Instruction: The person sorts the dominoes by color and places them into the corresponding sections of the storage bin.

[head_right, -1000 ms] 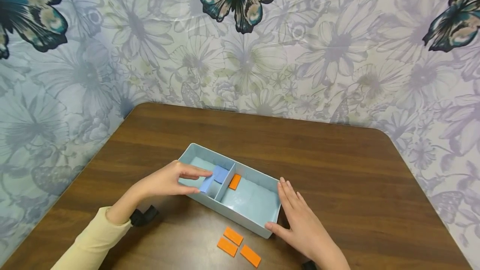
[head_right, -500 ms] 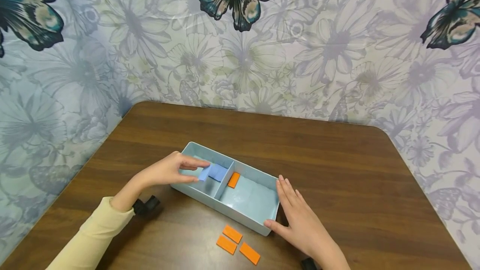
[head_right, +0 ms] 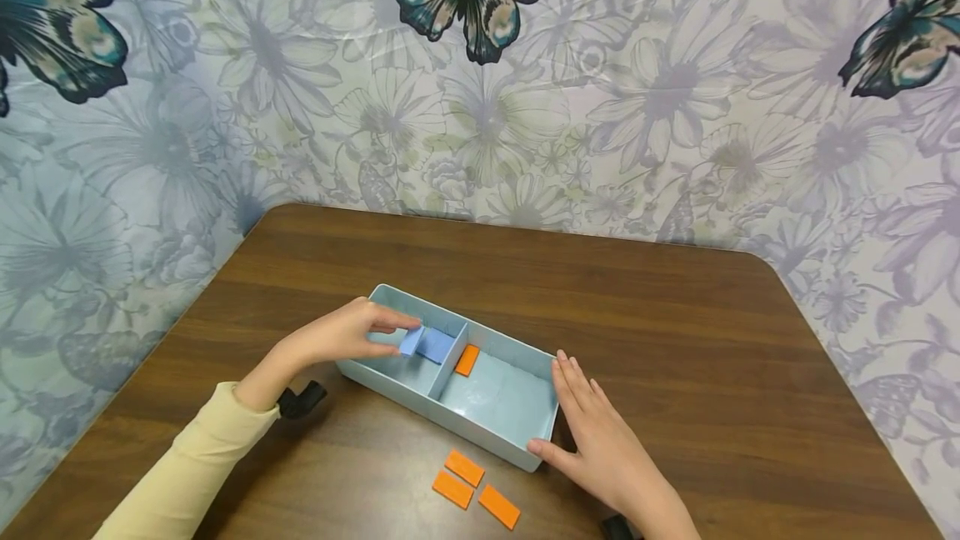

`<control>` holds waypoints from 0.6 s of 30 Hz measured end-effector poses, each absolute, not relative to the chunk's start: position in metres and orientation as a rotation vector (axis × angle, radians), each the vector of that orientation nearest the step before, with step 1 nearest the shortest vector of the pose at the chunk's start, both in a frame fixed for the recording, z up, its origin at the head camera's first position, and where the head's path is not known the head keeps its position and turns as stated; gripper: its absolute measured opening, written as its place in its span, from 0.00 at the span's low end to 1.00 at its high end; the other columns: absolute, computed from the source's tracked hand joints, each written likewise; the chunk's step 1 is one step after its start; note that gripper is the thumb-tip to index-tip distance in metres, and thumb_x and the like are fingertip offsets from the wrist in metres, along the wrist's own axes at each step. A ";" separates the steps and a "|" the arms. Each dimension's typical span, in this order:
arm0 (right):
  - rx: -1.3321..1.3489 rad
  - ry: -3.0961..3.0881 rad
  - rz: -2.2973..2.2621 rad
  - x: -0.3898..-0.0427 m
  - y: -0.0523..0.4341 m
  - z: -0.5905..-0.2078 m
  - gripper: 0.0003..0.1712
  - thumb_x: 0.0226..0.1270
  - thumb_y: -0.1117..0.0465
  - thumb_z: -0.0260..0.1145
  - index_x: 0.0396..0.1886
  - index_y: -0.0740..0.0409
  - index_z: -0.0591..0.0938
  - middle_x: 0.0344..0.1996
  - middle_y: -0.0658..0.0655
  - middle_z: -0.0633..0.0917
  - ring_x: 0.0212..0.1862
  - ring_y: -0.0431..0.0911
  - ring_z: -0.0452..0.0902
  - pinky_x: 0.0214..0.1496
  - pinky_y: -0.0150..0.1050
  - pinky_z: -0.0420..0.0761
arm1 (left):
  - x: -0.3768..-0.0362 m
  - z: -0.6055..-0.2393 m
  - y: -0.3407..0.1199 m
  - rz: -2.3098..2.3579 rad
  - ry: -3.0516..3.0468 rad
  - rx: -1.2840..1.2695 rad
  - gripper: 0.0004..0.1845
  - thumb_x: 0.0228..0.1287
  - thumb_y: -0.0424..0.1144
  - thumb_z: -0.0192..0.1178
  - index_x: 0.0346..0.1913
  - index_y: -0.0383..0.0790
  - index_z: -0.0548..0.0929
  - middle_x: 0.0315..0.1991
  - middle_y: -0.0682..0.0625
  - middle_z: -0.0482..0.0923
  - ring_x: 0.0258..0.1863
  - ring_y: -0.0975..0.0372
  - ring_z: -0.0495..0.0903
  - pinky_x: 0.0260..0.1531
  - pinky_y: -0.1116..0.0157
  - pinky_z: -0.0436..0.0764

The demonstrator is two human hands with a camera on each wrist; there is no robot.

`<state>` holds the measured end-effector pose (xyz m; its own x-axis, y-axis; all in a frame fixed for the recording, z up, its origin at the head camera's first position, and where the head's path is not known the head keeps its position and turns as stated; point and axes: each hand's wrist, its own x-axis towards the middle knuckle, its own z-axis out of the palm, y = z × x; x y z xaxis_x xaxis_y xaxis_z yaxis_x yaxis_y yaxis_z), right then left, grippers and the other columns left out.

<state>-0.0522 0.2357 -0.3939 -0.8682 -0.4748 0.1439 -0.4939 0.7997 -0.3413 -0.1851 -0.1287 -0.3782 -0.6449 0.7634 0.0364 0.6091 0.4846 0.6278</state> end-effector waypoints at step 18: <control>0.768 -2.956 0.603 -0.053 0.236 -0.394 0.52 0.63 0.41 0.62 0.75 0.57 0.46 0.73 0.53 0.45 0.71 0.52 0.42 0.66 0.31 0.31 | -0.192 -0.387 -0.121 0.575 2.667 1.328 0.17 0.51 0.29 0.70 0.46 0.34 0.84 0.39 0.48 0.82 0.27 0.64 0.74 0.30 0.68 0.76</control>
